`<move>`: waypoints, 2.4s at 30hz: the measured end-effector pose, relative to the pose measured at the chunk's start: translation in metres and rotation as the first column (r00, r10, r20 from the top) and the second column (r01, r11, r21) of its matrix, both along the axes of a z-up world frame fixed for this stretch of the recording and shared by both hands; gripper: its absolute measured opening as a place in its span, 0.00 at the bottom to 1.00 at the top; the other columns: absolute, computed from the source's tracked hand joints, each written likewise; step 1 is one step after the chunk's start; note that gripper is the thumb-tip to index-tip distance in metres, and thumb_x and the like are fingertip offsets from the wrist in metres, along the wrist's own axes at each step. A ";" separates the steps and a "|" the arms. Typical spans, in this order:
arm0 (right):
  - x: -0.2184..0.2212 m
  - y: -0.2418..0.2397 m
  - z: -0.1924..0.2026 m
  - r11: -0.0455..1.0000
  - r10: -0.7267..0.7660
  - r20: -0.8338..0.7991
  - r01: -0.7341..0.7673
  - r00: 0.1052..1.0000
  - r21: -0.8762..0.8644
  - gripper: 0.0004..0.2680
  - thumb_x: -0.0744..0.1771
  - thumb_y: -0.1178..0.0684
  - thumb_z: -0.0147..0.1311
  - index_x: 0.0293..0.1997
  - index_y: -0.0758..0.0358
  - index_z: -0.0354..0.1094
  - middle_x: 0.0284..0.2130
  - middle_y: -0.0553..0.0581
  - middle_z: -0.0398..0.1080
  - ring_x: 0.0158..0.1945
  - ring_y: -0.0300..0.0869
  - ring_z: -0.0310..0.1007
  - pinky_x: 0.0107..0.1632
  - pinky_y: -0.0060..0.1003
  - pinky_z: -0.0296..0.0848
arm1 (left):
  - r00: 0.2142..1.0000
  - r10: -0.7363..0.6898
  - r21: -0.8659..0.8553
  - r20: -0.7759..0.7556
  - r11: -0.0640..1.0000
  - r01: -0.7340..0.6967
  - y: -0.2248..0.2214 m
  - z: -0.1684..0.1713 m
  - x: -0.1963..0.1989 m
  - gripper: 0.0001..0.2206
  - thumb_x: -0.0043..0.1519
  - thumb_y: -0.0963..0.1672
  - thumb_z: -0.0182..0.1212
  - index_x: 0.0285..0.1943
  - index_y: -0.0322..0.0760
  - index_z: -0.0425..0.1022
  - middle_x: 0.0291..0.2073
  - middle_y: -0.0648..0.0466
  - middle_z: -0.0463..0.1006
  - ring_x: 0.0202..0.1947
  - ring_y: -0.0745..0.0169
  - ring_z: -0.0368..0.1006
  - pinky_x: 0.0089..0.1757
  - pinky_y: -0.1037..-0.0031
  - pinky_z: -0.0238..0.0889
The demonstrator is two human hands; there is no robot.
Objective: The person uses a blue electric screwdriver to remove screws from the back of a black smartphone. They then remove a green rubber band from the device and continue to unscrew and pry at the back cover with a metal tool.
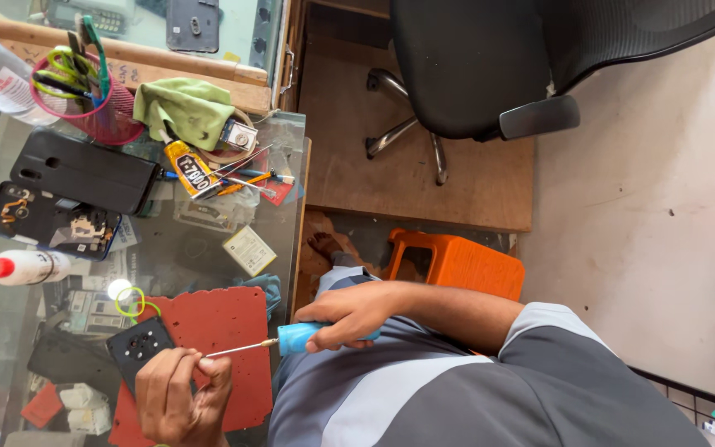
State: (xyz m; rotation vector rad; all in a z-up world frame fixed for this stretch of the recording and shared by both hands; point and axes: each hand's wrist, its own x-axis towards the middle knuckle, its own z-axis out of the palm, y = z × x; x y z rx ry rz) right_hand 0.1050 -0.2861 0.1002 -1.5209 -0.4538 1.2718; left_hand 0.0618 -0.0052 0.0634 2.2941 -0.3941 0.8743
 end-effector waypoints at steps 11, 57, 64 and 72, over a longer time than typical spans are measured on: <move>0.002 -0.006 0.004 0.996 -0.024 -0.073 0.030 0.997 0.087 0.12 0.70 0.48 0.49 0.53 0.66 0.63 0.26 0.52 0.67 0.22 0.34 0.70 0.25 0.31 0.72 | 0.996 -0.063 -0.833 -0.058 0.554 -0.013 -0.045 0.003 0.001 0.07 0.65 0.40 0.62 0.42 0.26 0.72 0.40 0.46 0.77 0.36 0.61 0.73 0.37 0.74 0.72; 0.042 0.091 -0.031 0.976 0.116 0.508 -0.004 0.854 -0.216 0.12 0.68 0.52 0.53 0.50 0.71 0.63 0.18 0.57 0.69 0.18 0.41 0.71 0.24 0.39 0.70 | 0.516 0.655 0.084 -0.553 0.659 -0.747 0.006 -0.025 -0.068 0.37 0.45 0.51 0.80 0.60 0.29 0.68 0.46 0.42 0.70 0.47 0.40 0.68 0.47 0.54 0.64; 0.061 0.102 -0.032 0.993 0.047 0.665 0.037 0.746 -0.112 0.12 0.68 0.53 0.54 0.53 0.72 0.63 0.19 0.57 0.66 0.19 0.39 0.67 0.24 0.37 0.66 | 0.635 0.398 -0.393 -0.662 0.537 -0.746 0.015 -0.036 -0.067 0.11 0.65 0.45 0.65 0.48 0.31 0.73 0.30 0.52 0.77 0.27 0.54 0.75 0.32 0.65 0.67; 0.067 0.096 -0.026 0.998 0.066 0.342 -0.063 0.937 -0.020 0.12 0.68 0.51 0.53 0.50 0.69 0.63 0.21 0.52 0.67 0.20 0.34 0.68 0.25 0.33 0.66 | 0.591 0.555 -0.194 -0.585 0.612 -0.767 0.005 -0.001 -0.070 0.10 0.62 0.44 0.70 0.45 0.31 0.81 0.31 0.53 0.78 0.23 0.65 0.72 0.27 0.71 0.64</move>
